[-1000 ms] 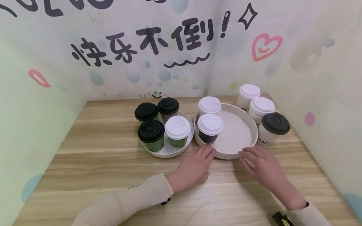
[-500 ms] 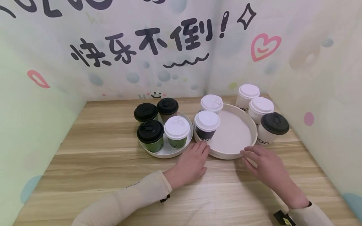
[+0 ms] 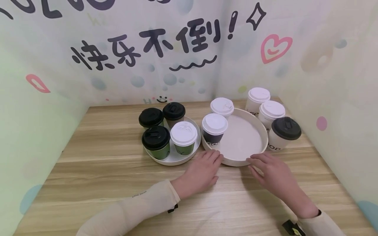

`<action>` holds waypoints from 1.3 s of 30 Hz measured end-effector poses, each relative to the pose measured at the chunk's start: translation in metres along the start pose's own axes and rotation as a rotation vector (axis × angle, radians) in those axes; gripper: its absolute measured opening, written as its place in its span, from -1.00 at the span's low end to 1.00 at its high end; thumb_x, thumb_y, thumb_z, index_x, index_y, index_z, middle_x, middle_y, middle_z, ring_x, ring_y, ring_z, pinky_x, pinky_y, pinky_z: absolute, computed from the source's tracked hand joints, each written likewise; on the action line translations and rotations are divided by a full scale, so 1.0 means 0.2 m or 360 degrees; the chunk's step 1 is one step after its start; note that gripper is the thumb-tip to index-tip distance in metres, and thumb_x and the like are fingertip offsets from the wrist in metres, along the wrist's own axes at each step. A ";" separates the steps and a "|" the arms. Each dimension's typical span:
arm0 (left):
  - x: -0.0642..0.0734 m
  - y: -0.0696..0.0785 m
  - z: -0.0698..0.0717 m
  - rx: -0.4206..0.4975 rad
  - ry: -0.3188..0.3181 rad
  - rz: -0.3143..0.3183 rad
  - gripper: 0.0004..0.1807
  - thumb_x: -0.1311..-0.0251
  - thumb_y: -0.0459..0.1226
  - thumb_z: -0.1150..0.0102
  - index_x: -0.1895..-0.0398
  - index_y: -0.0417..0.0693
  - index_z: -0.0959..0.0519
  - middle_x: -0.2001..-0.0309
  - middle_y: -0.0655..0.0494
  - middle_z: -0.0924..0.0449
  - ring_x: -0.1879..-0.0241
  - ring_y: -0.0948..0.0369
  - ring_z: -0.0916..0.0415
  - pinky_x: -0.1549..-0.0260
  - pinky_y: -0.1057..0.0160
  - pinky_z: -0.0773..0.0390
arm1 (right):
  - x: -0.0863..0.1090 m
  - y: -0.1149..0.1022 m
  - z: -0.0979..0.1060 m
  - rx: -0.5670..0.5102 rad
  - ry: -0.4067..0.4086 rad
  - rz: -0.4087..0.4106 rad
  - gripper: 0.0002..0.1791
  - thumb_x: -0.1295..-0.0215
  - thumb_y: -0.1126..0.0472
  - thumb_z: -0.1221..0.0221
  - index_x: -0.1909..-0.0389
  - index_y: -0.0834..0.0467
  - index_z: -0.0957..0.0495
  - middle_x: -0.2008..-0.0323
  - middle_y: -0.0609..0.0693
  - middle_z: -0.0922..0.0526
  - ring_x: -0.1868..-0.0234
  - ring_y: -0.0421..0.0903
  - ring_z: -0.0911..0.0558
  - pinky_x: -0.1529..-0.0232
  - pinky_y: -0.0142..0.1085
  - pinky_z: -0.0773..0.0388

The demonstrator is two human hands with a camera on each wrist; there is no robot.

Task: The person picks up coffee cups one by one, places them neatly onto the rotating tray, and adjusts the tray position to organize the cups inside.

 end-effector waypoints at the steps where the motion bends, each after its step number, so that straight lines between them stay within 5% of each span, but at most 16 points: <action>1: 0.00 -0.01 0.00 0.0004 -0.0001 0.0005 -0.27 -0.25 0.13 -0.14 -0.38 -0.03 -0.30 -0.29 0.07 -0.37 -0.30 0.15 -0.37 -0.32 0.15 -0.43 | 0.00 0.00 0.00 0.0002 -0.0001 -0.0001 -0.56 -0.45 -0.11 -0.02 0.20 0.12 -0.73 0.20 0.05 -0.75 0.15 0.02 -0.69 0.23 -0.06 -0.67; 3: 0.01 -0.02 0.00 0.0016 -0.0007 0.0015 -0.28 -0.25 0.12 -0.14 -0.38 -0.03 -0.29 -0.28 0.08 -0.37 -0.30 0.16 -0.36 -0.32 0.15 -0.43 | 0.00 0.01 0.00 0.0003 0.0000 -0.0005 -0.75 -0.25 0.05 -0.26 0.19 0.12 -0.73 0.20 0.05 -0.75 0.16 0.03 -0.70 0.24 -0.05 -0.67; 5: 0.01 -0.03 0.00 0.0022 -0.0002 0.0029 -0.29 -0.24 0.12 -0.15 -0.36 -0.02 -0.30 -0.26 0.09 -0.37 -0.29 0.16 -0.37 -0.30 0.17 -0.45 | 0.00 0.02 0.01 -0.0001 0.0011 -0.0008 -0.70 0.04 0.22 -0.38 0.19 0.12 -0.73 0.20 0.06 -0.75 0.17 0.04 -0.71 0.25 -0.04 -0.67; 8: 0.01 -0.05 -0.01 0.0033 0.0004 0.0052 -0.30 -0.23 0.11 -0.17 -0.33 -0.03 -0.31 -0.24 0.09 -0.37 -0.27 0.17 -0.37 -0.28 0.19 -0.45 | 0.00 0.04 0.02 0.0005 0.0042 -0.0004 -0.65 0.13 0.27 -0.40 0.20 0.13 -0.74 0.20 0.07 -0.75 0.19 0.06 -0.72 0.26 -0.03 -0.68; 21: 0.02 -0.08 0.00 0.0071 0.0049 0.0066 -0.36 -0.20 0.05 -0.22 -0.28 -0.02 -0.35 -0.21 0.08 -0.38 -0.27 0.14 -0.36 -0.28 0.18 -0.43 | -0.01 0.07 0.03 0.0026 0.0030 -0.0019 -0.62 0.09 0.24 -0.40 0.15 0.15 -0.72 0.18 0.11 -0.75 0.23 0.10 -0.74 0.29 0.00 -0.68; 26: 0.02 -0.08 -0.01 0.0067 0.0031 0.0061 -0.33 -0.20 0.05 -0.22 -0.31 -0.03 -0.34 -0.24 0.08 -0.36 -0.29 0.13 -0.35 -0.31 0.17 -0.41 | -0.05 0.13 0.08 -0.0032 0.0008 -0.0136 -0.50 0.06 0.28 -0.41 -0.02 0.21 -0.65 0.11 0.19 -0.71 0.13 0.20 -0.68 0.17 0.09 -0.63; 33: 0.03 -0.08 -0.01 0.0044 0.0020 0.0050 -0.30 -0.21 0.06 -0.21 -0.34 -0.04 -0.32 -0.26 0.08 -0.36 -0.31 0.14 -0.33 -0.33 0.17 -0.40 | -0.12 0.24 0.21 0.0005 0.0169 -0.0217 -0.43 0.09 0.31 -0.41 -0.07 0.25 -0.60 0.09 0.27 -0.68 0.07 0.27 -0.62 0.11 0.15 -0.55; 39: 0.03 -0.08 -0.01 0.0026 0.0000 0.0041 -0.27 -0.22 0.08 -0.20 -0.38 -0.04 -0.29 -0.31 0.07 -0.35 -0.38 0.15 -0.28 -0.37 0.15 -0.37 | -0.17 0.35 0.28 0.0024 0.0184 -0.0477 -0.39 0.04 0.23 -0.44 -0.12 0.25 -0.56 -0.06 0.31 -0.60 -0.07 0.32 -0.54 0.16 0.22 -0.51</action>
Point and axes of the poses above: each hand's wrist, its own x-axis away from the middle knuckle, its own z-axis out of the back of the hand, y = z × x, the point moved 4 cm from there along -x, towards the middle knuckle
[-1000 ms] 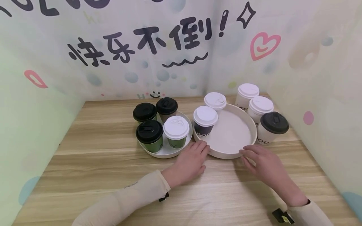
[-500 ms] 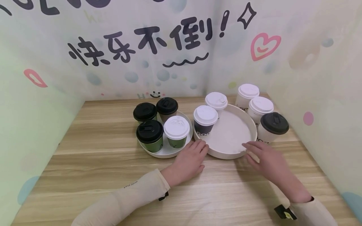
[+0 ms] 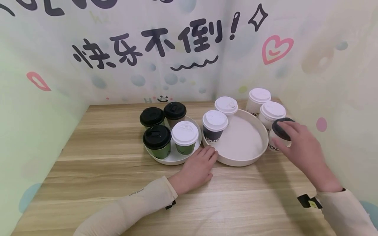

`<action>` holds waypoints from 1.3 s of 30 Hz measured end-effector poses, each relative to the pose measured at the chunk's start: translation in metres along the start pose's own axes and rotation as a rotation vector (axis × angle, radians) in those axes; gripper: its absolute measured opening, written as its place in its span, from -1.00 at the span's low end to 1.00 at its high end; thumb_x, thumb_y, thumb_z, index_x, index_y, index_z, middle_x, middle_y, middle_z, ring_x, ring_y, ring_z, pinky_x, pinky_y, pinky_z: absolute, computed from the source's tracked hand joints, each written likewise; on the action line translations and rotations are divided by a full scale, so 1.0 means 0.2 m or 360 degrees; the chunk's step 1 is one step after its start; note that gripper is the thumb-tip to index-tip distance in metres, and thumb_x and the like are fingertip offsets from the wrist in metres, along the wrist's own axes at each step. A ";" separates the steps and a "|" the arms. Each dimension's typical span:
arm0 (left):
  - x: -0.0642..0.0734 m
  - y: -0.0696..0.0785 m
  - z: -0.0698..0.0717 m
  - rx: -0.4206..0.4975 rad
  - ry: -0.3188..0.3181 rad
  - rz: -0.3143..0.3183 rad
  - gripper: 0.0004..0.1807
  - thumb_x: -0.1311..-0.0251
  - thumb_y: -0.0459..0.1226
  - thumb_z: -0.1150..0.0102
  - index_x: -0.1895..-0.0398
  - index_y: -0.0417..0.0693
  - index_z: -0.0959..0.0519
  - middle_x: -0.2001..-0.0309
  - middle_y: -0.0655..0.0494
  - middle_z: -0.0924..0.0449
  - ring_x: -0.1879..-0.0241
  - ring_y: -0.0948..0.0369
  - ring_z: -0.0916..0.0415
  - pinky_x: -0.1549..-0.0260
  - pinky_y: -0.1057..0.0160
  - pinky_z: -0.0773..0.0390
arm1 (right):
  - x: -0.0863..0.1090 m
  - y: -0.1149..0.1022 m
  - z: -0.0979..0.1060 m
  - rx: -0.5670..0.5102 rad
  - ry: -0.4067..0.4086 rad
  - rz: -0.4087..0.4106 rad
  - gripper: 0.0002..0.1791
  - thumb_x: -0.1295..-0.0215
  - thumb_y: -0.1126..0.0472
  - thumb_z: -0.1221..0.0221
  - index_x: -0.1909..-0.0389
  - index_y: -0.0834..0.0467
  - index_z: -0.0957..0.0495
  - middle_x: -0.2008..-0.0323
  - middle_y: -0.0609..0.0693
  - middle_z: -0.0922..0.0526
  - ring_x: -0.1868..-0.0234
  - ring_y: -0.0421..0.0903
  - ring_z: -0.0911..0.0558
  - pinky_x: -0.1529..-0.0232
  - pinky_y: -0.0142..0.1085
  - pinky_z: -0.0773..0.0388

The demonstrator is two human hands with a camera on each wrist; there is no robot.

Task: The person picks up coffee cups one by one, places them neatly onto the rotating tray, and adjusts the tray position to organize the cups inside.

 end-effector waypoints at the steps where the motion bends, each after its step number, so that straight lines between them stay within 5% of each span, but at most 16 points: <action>1: 0.00 0.00 0.00 -0.0004 0.0000 -0.0001 -0.27 -0.22 0.08 -0.20 -0.38 -0.04 -0.30 -0.31 0.07 -0.35 -0.38 0.15 -0.28 -0.37 0.15 -0.38 | -0.01 0.02 0.00 0.0001 -0.0015 -0.0042 -0.37 0.03 0.21 -0.44 -0.13 0.25 -0.55 -0.08 0.32 -0.58 -0.08 0.34 -0.52 0.18 0.23 -0.50; 13: 0.01 0.00 0.00 -0.0014 0.0013 -0.0011 -0.26 -0.19 0.08 -0.22 -0.37 -0.03 -0.31 -0.30 0.07 -0.35 -0.38 0.15 -0.28 -0.37 0.16 -0.38 | -0.06 0.28 -0.05 -0.0022 -0.0373 -0.0463 -0.08 -0.09 -0.17 -0.38 -0.35 0.26 -0.32 -0.29 0.50 -0.31 -0.24 0.50 -0.31 -0.04 0.42 -0.32; 24: 0.00 0.00 0.00 -0.0017 -0.0004 -0.0008 -0.24 -0.20 0.09 -0.22 -0.38 -0.03 -0.29 -0.31 0.08 -0.33 -0.40 0.15 -0.26 -0.39 0.15 -0.36 | -0.03 0.35 -0.10 -0.0014 -0.0413 -0.0480 -0.06 -0.05 -0.26 -0.37 -0.35 0.18 -0.34 -0.15 0.49 -0.47 -0.11 0.44 -0.46 0.09 0.32 -0.38; 39: 0.00 0.00 -0.02 -0.0038 -0.0030 -0.0012 -0.22 -0.21 0.11 -0.20 -0.41 -0.02 -0.25 -0.35 0.07 -0.29 -0.45 0.14 -0.21 -0.42 0.14 -0.34 | -0.02 0.36 -0.10 0.0011 -0.0391 -0.0508 -0.09 -0.07 -0.29 -0.35 -0.36 0.13 -0.36 -0.18 0.45 -0.46 -0.09 0.47 -0.46 0.14 0.31 -0.37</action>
Point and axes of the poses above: each hand's wrist, its own x-axis away from the middle knuckle, its own z-axis out of the back of the hand, y = z × x, the point moved 4 cm from there along -x, towards the middle knuckle
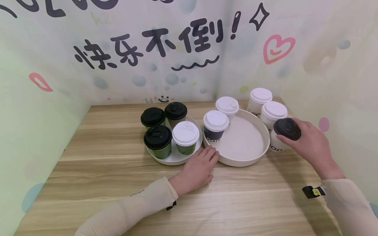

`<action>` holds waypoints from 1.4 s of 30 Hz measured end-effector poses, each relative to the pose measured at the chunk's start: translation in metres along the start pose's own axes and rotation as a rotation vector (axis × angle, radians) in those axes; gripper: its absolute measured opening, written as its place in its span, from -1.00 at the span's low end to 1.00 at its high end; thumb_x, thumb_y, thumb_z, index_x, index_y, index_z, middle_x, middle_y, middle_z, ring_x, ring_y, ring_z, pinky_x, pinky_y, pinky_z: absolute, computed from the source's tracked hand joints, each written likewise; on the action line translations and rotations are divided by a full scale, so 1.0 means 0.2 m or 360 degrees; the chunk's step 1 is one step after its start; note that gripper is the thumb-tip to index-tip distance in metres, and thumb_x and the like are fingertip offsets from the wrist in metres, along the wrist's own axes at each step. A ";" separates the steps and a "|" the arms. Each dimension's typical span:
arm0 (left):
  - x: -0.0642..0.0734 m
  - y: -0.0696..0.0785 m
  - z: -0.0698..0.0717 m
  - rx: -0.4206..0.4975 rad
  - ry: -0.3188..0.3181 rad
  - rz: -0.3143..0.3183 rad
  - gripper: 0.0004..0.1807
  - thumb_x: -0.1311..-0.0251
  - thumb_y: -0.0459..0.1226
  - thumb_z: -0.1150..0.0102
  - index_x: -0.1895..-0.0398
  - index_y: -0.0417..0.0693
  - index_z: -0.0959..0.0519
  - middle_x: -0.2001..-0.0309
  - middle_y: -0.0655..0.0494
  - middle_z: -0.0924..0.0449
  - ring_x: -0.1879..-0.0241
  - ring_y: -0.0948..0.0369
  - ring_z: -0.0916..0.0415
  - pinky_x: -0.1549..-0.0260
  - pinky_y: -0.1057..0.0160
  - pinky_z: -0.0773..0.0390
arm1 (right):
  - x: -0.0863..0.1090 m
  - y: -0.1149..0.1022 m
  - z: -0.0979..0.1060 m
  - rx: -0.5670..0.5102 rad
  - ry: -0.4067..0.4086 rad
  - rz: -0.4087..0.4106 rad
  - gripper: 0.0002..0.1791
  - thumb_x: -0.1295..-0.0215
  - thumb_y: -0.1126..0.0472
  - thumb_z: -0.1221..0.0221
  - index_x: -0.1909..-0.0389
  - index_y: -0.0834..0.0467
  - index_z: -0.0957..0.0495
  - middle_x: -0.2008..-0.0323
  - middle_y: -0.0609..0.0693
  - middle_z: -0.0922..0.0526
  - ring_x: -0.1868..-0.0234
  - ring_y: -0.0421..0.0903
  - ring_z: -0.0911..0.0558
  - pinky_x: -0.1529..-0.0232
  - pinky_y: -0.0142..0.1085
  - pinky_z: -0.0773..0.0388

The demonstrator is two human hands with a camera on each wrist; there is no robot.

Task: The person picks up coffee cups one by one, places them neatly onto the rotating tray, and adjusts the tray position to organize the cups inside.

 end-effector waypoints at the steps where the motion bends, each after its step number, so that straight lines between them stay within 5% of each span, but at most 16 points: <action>1: 0.00 0.00 0.00 -0.0001 -0.0001 0.0001 -0.22 -0.21 0.11 -0.20 -0.41 -0.02 -0.25 -0.35 0.08 -0.29 -0.45 0.14 -0.21 -0.42 0.14 -0.34 | 0.00 0.00 0.00 -0.0003 0.0003 0.0001 -0.09 -0.07 -0.29 -0.35 -0.36 0.13 -0.36 -0.18 0.45 -0.46 -0.09 0.47 -0.46 0.14 0.31 -0.37; 22: 0.00 0.00 0.00 -0.0004 0.0007 0.0006 -0.20 -0.20 0.13 -0.21 -0.42 -0.02 -0.23 -0.36 0.08 -0.28 -0.46 0.15 -0.19 -0.43 0.13 -0.33 | 0.02 -0.07 0.09 -0.0018 0.0051 0.0014 -0.10 -0.08 -0.26 -0.36 -0.36 0.14 -0.37 -0.19 0.43 -0.46 -0.14 0.38 -0.45 0.19 0.29 -0.37; 29: 0.00 0.00 -0.01 0.0000 0.0028 0.0002 -0.20 -0.19 0.12 -0.22 -0.41 -0.03 -0.25 -0.35 0.07 -0.30 -0.45 0.14 -0.21 -0.42 0.13 -0.34 | 0.02 -0.09 0.14 0.0007 0.0128 0.0045 -0.12 -0.03 -0.22 -0.40 -0.31 0.15 -0.42 -0.15 0.42 -0.50 0.05 0.32 -0.32 0.33 0.16 -0.28; 42: 0.00 0.00 0.00 0.0021 0.0004 0.0011 -0.19 -0.19 0.13 -0.22 -0.42 -0.02 -0.23 -0.37 0.07 -0.28 -0.46 0.13 -0.20 -0.43 0.12 -0.33 | 0.03 -0.22 0.27 -0.0023 0.0268 0.0172 -0.21 0.00 -0.11 -0.44 -0.27 0.09 -0.47 -0.07 0.36 -0.55 -0.01 0.36 -0.51 0.14 0.25 -0.34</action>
Point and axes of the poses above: each hand's wrist, its own x-axis away from the middle knuckle, its own z-axis out of the back of the hand, y = z × x, the point moved 4 cm from there along -x, towards the middle knuckle
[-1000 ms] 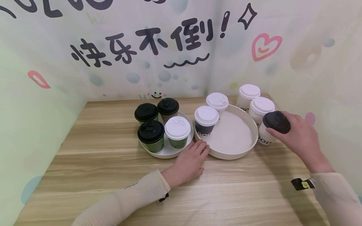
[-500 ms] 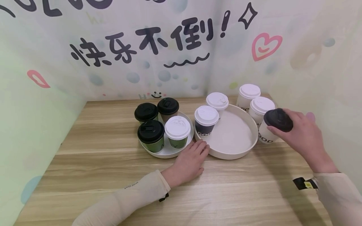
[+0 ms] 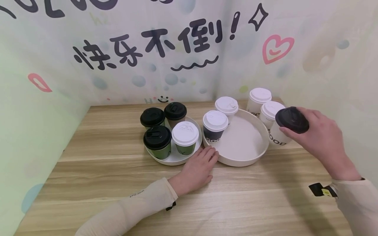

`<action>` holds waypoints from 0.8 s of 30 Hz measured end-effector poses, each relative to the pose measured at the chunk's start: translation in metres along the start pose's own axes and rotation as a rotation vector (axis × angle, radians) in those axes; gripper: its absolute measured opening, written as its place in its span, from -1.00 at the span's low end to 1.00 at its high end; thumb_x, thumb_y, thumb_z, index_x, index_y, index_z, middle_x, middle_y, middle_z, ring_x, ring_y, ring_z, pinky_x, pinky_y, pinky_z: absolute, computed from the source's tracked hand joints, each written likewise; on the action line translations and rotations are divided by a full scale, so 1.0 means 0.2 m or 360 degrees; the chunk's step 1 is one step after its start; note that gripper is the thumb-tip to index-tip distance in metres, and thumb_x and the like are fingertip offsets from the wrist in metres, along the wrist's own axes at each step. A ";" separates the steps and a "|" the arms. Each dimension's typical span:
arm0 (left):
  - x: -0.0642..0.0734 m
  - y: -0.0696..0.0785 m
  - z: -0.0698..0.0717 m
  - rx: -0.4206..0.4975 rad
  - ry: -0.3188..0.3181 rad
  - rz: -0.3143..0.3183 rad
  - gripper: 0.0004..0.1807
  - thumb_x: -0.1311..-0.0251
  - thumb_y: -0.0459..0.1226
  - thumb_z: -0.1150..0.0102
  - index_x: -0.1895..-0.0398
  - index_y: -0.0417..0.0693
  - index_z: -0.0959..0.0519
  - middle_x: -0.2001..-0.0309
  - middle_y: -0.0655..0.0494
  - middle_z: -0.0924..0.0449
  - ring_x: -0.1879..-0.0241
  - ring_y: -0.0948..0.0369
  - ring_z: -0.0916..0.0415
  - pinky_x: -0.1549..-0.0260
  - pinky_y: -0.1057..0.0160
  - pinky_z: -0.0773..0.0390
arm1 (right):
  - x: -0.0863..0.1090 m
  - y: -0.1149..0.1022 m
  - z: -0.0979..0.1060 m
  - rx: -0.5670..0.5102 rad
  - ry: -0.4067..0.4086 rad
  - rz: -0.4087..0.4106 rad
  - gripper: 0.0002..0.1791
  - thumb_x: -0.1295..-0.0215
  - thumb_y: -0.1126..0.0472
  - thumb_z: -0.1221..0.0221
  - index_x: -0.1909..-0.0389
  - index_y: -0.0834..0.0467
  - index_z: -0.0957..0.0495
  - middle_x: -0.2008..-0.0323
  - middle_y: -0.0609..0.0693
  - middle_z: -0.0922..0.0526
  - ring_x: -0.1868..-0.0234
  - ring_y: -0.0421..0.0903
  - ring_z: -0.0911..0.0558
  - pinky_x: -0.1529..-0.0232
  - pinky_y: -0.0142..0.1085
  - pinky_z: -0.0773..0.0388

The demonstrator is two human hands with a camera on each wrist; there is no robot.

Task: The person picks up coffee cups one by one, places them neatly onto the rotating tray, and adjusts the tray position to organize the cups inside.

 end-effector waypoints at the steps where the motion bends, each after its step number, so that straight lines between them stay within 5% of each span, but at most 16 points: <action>1: 0.00 0.00 0.00 0.0001 0.0000 0.0000 -0.18 -0.19 0.13 -0.23 -0.42 -0.02 -0.23 -0.37 0.07 -0.28 -0.46 0.13 -0.19 -0.43 0.12 -0.33 | 0.00 -0.02 0.01 0.0002 -0.0001 0.0005 -0.21 0.00 -0.11 -0.44 -0.27 0.09 -0.47 -0.07 0.36 -0.55 -0.01 0.35 -0.51 0.13 0.24 -0.34; 10: 0.00 0.00 -0.01 -0.0014 0.0000 -0.0004 -0.16 -0.18 0.15 -0.22 -0.43 -0.02 -0.22 -0.38 0.07 -0.27 -0.47 0.13 -0.19 -0.43 0.13 -0.33 | -0.01 -0.16 -0.01 -0.0016 0.0097 0.0159 -0.21 0.10 -0.02 -0.49 -0.22 0.14 -0.52 -0.01 0.30 -0.62 0.04 0.30 -0.59 0.12 0.18 -0.34; 18: 0.00 0.00 -0.01 -0.0012 -0.0007 -0.0001 -0.16 -0.19 0.15 -0.22 -0.44 -0.01 -0.22 -0.38 0.08 -0.27 -0.47 0.13 -0.18 -0.43 0.13 -0.33 | 0.00 -0.21 -0.04 0.0042 0.0100 0.0181 -0.12 0.19 -0.08 -0.51 -0.25 0.11 -0.51 0.01 0.27 -0.64 0.11 0.28 -0.63 0.27 0.06 -0.11; 24: 0.00 0.00 -0.01 -0.0011 -0.0008 -0.0005 -0.16 -0.19 0.14 -0.22 -0.44 -0.02 -0.22 -0.39 0.07 -0.27 -0.47 0.13 -0.18 -0.43 0.11 -0.34 | 0.00 -0.24 -0.06 -0.0040 0.0070 0.0202 -0.11 0.20 -0.04 -0.54 -0.26 0.12 -0.50 0.00 0.31 -0.62 0.09 0.35 -0.60 0.19 0.10 -0.40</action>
Point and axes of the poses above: each hand's wrist, its own x-axis away from the middle knuckle, its own z-axis out of the back of the hand, y = z × x, the point moved 4 cm from there along -x, towards the middle knuckle
